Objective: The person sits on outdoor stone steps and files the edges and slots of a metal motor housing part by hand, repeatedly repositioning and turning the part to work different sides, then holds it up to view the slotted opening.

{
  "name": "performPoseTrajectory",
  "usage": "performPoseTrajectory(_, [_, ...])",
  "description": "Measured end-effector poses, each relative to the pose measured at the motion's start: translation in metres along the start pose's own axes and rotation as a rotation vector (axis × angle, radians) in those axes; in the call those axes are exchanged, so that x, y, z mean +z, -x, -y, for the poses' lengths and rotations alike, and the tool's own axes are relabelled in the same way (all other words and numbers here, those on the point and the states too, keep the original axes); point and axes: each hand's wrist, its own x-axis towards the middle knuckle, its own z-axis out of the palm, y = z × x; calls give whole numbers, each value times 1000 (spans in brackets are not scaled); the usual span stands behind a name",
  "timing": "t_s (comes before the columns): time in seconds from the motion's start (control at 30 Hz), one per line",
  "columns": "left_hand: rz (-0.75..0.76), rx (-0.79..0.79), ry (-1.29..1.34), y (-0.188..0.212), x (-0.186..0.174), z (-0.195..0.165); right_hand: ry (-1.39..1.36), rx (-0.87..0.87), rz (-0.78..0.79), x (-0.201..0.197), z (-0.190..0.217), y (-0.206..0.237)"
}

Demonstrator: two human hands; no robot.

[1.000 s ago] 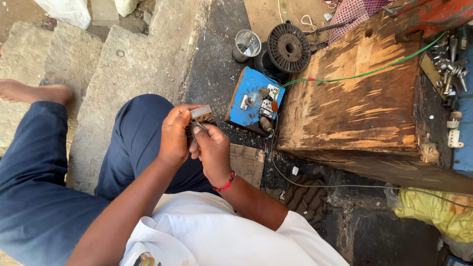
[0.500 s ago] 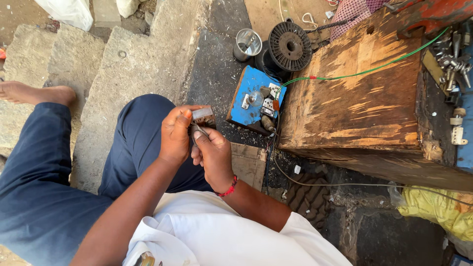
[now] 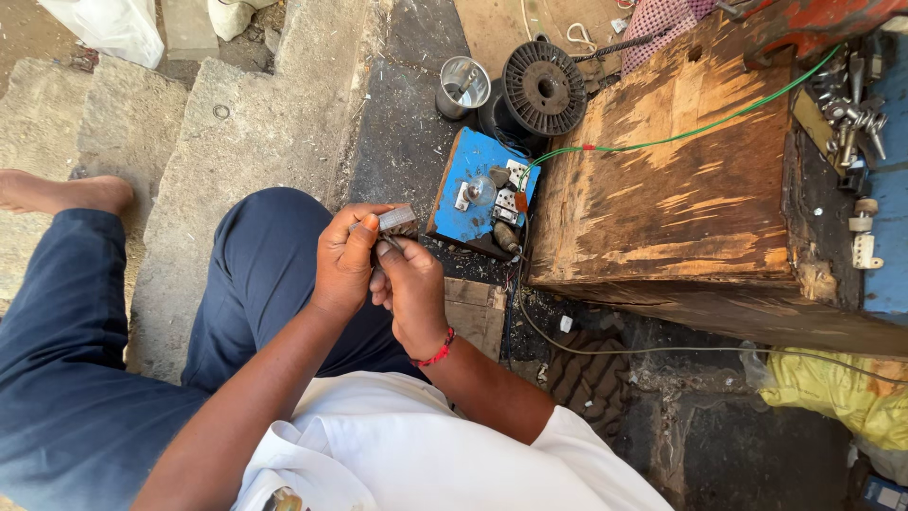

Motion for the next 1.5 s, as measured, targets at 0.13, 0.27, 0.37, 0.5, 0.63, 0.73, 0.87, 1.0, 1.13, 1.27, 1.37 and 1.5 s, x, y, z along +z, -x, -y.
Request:
performPoseTrajectory(0.13, [55,167,-49,0,-2,0,34,42,-42,0,1,4])
performPoseTrajectory(0.27, [-8,48,-92,1,-1,0,-12,31,-18,1,2,2])
performPoseTrajectory(0.37, [25,110,-140,1,-3,-2,-4,39,-21,3,2,2])
performPoseTrajectory(0.5, [33,168,-42,1,-3,-3,-3,40,-1,5,5,2])
performPoseTrajectory(0.63, [16,19,-59,3,-3,-3,-86,27,-6,5,4,2])
performPoseTrajectory(0.73, [0,72,-94,3,-3,-3,-102,50,-8,6,3,4])
performPoseTrajectory(0.87, [-24,105,-63,3,-3,-2,-133,70,-18,7,1,5])
performPoseTrajectory(1.0, [7,51,-80,2,-2,-2,-142,60,-20,7,1,3])
performPoseTrajectory(1.13, [48,212,-135,2,-3,-2,-108,82,-19,4,1,3])
performPoseTrajectory(1.27, [5,9,-82,5,-4,-1,-89,46,13,3,0,-3])
performPoseTrajectory(1.37, [6,72,-110,4,-4,1,-41,71,18,1,0,-4])
performPoseTrajectory(1.5, [-52,128,0,-3,-3,-1,47,40,115,-11,2,8])
